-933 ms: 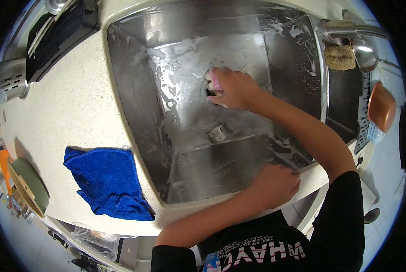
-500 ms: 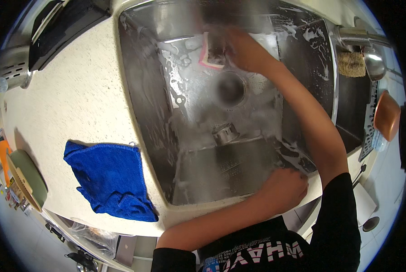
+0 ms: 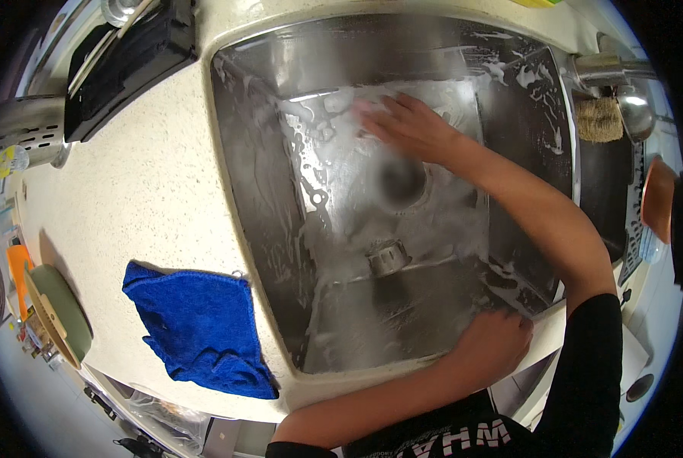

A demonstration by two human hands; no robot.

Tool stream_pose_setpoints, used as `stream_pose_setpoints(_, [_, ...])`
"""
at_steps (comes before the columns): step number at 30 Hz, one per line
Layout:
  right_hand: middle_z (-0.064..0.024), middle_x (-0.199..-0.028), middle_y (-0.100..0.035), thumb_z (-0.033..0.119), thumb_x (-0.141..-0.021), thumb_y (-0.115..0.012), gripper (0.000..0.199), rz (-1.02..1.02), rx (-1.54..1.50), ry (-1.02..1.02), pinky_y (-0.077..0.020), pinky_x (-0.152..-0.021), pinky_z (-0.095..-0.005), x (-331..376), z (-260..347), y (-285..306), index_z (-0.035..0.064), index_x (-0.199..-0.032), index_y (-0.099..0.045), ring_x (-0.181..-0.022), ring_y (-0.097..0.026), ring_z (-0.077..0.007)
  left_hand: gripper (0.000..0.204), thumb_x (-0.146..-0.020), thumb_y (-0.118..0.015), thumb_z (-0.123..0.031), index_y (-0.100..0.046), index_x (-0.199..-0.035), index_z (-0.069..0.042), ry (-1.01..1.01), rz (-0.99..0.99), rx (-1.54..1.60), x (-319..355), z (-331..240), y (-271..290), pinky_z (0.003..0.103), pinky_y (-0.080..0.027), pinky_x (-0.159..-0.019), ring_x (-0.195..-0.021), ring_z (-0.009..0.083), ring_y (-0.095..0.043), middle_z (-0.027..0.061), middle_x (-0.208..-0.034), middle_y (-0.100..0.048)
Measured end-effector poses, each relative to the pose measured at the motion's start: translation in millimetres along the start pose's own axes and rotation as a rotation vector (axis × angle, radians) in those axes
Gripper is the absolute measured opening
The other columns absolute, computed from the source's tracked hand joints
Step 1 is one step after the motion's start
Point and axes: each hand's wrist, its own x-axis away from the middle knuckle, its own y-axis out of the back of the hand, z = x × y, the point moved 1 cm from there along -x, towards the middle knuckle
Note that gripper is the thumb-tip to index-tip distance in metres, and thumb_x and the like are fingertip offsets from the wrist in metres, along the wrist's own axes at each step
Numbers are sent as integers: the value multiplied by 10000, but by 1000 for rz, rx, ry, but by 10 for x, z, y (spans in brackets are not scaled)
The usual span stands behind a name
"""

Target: The person scrubs a stainless steel kitchen sink with a pink sponge and soap, then rinses the sponge and the sink under running water. They proceed to wipe the sink dry with a blue cloth, ensuring the surface is clean and free of water.

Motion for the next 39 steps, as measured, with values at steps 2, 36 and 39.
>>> stream_pose_setpoints(2, [-55,-1087,-592,155,-788,-594,299,-406,-15,12,-510,-762,-327,-637,-58,343,94,-1081,-582,-988,-571,-235,188,-838,-557,-174,-597,-861,8,12,34,-5,-3,2,58,390,-498,-604,-681,268,-609,119,-739,-593])
stream_pose_setpoints(36, [-300,-891,-585,34,-806,-504,355,-430,-486,-1266,-447,-822,-444,-611,-48,-174,-151,-1078,-372,-856,-600,-375,287,-707,-699,-210,-606,-840,27,277,332,-12,-49,-55,245,412,-507,-680,-805,331,-611,184,-839,-599])
stream_pose_setpoints(39, [-437,-1044,-502,114,-781,-600,783,-318,-1105,-1324,-498,-736,-470,-1023,-10,274,-146,-1323,-98,-874,-610,-434,304,-699,-714,-212,-611,-857,27,304,405,-50,-84,-47,322,410,-515,-681,-800,325,-620,188,-848,-605])
